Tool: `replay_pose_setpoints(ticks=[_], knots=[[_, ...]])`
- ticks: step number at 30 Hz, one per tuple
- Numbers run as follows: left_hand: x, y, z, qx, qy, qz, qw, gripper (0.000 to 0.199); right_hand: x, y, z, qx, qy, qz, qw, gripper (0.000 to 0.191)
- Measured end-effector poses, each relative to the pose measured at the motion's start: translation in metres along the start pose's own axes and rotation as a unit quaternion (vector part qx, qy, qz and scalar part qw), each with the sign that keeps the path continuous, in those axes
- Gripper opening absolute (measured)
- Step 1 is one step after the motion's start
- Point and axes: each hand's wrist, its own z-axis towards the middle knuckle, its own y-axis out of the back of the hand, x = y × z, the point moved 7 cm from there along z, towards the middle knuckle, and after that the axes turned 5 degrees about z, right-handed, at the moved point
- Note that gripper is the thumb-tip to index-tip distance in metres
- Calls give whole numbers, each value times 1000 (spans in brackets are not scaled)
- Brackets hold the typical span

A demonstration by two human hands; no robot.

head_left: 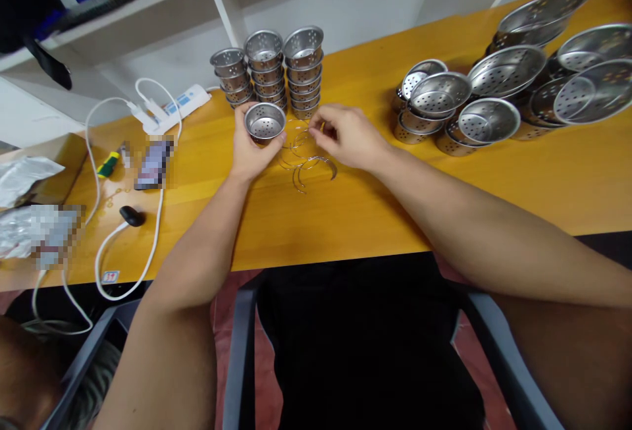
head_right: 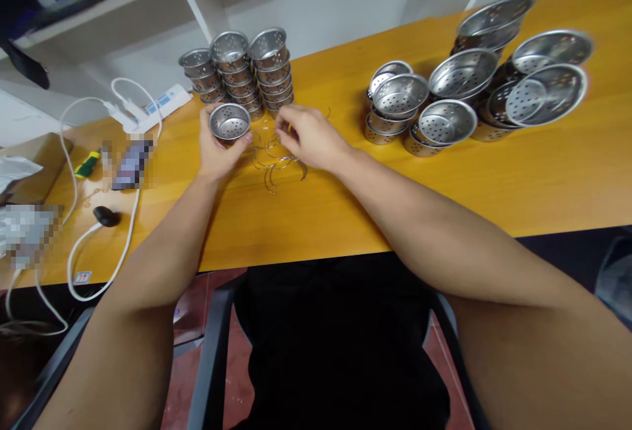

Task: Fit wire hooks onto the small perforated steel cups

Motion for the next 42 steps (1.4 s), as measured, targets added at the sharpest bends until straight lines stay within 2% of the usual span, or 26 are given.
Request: replay_pose_setpoints(ticks=[3, 6, 12, 17, 22, 32, 42], knots=[[-2, -3, -1, 8, 1, -4, 1000, 102, -9, 9, 2, -69, -23, 25, 997, 25], [-7, -7, -3, 30, 3, -7, 1000, 101, -15, 9, 3, -95, -32, 66, 993, 33], [-21, -22, -7, 92, 12, -14, 996, 100, -2, -1, 1, -75, -18, 121, 990, 42], [-31, -27, -8, 98, 0, -18, 995, 100, 8, -2, 0, -57, -31, 125, 990, 50], [-36, -29, -8, 104, 19, 0, 994, 104, 10, -2, -1, -31, -59, 106, 992, 56], [-56, -37, -8, 133, 7, 12, 991, 100, 9, -5, -2, -19, -56, 85, 995, 44], [-52, -45, -11, 133, 43, -4, 990, 112, 9, -8, -2, -35, -73, 40, 996, 37]])
